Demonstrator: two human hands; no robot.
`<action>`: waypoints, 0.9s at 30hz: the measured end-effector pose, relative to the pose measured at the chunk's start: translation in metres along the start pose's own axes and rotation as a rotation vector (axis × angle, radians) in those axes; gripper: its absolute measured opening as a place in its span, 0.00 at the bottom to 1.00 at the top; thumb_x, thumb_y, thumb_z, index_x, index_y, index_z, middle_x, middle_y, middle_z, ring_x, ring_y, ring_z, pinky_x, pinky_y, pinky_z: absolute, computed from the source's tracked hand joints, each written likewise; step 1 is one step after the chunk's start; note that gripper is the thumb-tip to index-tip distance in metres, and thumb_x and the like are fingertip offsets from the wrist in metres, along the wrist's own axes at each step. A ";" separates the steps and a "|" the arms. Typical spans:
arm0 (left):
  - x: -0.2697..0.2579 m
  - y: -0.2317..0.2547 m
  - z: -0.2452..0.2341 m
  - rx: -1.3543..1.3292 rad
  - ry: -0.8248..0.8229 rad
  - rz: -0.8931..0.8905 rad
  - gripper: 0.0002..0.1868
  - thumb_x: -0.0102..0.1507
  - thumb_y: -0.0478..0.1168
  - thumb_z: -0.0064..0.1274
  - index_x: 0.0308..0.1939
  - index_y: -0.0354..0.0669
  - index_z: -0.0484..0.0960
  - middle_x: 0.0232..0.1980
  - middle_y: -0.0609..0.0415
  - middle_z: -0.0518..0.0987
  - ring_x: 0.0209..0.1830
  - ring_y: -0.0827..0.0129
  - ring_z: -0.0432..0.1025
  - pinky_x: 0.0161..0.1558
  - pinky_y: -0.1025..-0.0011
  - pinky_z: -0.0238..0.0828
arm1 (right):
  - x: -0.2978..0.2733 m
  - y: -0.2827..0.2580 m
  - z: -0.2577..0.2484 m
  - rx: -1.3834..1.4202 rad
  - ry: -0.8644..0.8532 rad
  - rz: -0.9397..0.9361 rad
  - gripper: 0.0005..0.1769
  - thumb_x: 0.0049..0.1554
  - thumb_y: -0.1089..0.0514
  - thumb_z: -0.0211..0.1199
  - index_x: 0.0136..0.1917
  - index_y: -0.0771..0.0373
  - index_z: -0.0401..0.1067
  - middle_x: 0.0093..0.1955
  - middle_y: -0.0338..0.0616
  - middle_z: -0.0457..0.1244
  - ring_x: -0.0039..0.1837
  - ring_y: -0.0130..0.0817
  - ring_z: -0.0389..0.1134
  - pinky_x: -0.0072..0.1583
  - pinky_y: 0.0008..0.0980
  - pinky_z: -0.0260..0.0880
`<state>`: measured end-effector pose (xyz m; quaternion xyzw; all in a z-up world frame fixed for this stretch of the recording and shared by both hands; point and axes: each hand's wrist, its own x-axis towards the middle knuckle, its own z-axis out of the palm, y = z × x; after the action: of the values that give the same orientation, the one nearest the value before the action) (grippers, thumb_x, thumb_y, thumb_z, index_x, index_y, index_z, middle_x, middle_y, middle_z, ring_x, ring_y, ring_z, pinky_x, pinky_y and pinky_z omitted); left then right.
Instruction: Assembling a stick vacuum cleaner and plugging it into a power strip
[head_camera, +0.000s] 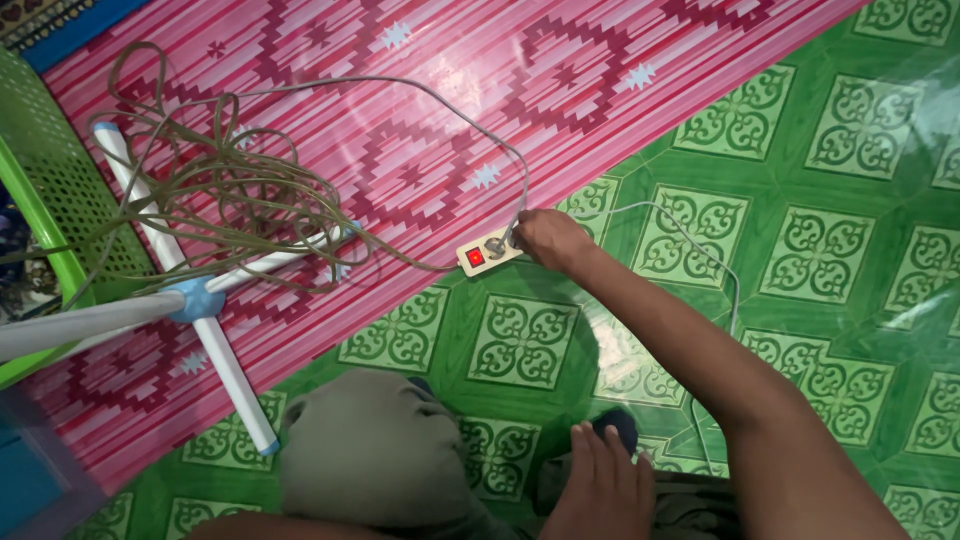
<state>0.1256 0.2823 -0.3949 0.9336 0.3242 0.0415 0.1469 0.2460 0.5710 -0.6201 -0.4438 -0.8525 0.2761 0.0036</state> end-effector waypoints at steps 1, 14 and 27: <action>0.000 0.000 -0.002 0.012 -0.005 -0.008 0.21 0.73 0.35 0.32 0.62 0.36 0.79 0.60 0.15 0.73 0.57 0.13 0.66 0.63 0.26 0.58 | -0.001 -0.005 -0.006 0.023 -0.027 0.051 0.16 0.65 0.60 0.57 0.36 0.67 0.74 0.36 0.49 0.66 0.35 0.47 0.67 0.35 0.42 0.67; -0.003 0.000 0.009 -0.016 0.151 -0.084 0.17 0.71 0.32 0.37 0.57 0.35 0.81 0.57 0.15 0.74 0.55 0.15 0.67 0.62 0.28 0.61 | 0.001 -0.001 -0.003 0.048 -0.074 0.150 0.12 0.62 0.61 0.55 0.37 0.63 0.72 0.35 0.50 0.67 0.35 0.49 0.67 0.38 0.48 0.68; -0.004 -0.002 -0.004 0.093 0.272 -0.067 0.09 0.71 0.32 0.45 0.50 0.38 0.81 0.52 0.21 0.78 0.49 0.22 0.72 0.57 0.34 0.69 | -0.005 0.004 0.002 0.059 -0.062 0.154 0.11 0.59 0.62 0.56 0.35 0.61 0.71 0.35 0.50 0.66 0.37 0.51 0.68 0.38 0.48 0.66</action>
<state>0.1209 0.2823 -0.3921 0.9138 0.3738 0.1476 0.0595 0.2512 0.5680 -0.6228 -0.4990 -0.8072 0.3139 -0.0307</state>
